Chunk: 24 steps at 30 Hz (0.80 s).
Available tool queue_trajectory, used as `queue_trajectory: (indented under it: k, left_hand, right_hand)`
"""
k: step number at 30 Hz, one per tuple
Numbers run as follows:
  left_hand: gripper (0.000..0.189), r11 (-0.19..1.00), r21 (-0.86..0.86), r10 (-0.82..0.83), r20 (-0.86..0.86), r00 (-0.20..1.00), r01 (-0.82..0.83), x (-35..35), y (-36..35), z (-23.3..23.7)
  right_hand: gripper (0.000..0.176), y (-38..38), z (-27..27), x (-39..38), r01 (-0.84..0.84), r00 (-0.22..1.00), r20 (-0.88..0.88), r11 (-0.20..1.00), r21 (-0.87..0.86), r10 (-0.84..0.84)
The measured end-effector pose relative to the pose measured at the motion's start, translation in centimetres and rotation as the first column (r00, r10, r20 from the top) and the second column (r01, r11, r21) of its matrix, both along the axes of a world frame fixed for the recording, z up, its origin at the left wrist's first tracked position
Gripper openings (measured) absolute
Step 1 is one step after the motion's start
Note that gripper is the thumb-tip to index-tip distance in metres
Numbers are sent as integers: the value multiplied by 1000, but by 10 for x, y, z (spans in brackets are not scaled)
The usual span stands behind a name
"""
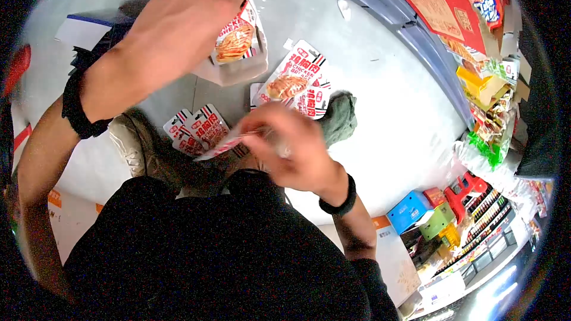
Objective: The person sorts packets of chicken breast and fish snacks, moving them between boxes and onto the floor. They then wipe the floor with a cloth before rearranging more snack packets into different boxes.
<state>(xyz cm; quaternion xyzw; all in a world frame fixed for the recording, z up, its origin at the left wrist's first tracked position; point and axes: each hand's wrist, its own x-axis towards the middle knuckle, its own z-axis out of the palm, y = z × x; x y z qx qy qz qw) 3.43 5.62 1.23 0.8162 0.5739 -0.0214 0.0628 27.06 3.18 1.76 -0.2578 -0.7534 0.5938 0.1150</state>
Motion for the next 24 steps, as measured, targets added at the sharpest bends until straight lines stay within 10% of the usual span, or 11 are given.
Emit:
queue_trajectory:
  k: [4,8,10,20,24]
  left_hand:
    - [26,993,10,113,284,952,-120,0,-4,-2]
    - [22,995,-95,74,436,897,-36,-11,-1,16]
    - [20,996,-94,56,532,845,-6,-19,1,5]
    - [19,997,-57,69,510,857,-46,-16,3,-4]
    - [19,999,-30,33,535,844,-20,-13,-1,10]
  right_hand:
    - [17,11,-8,2,334,885,-323,941,-58,-335]
    - [17,8,-28,-18,429,859,-217,883,-189,-464]
    - [16,8,-48,-23,367,924,-147,927,80,-353]
    - [24,-3,-81,-56,401,872,194,884,241,-449]
    - [28,-6,-93,-62,485,866,85,869,96,-493]
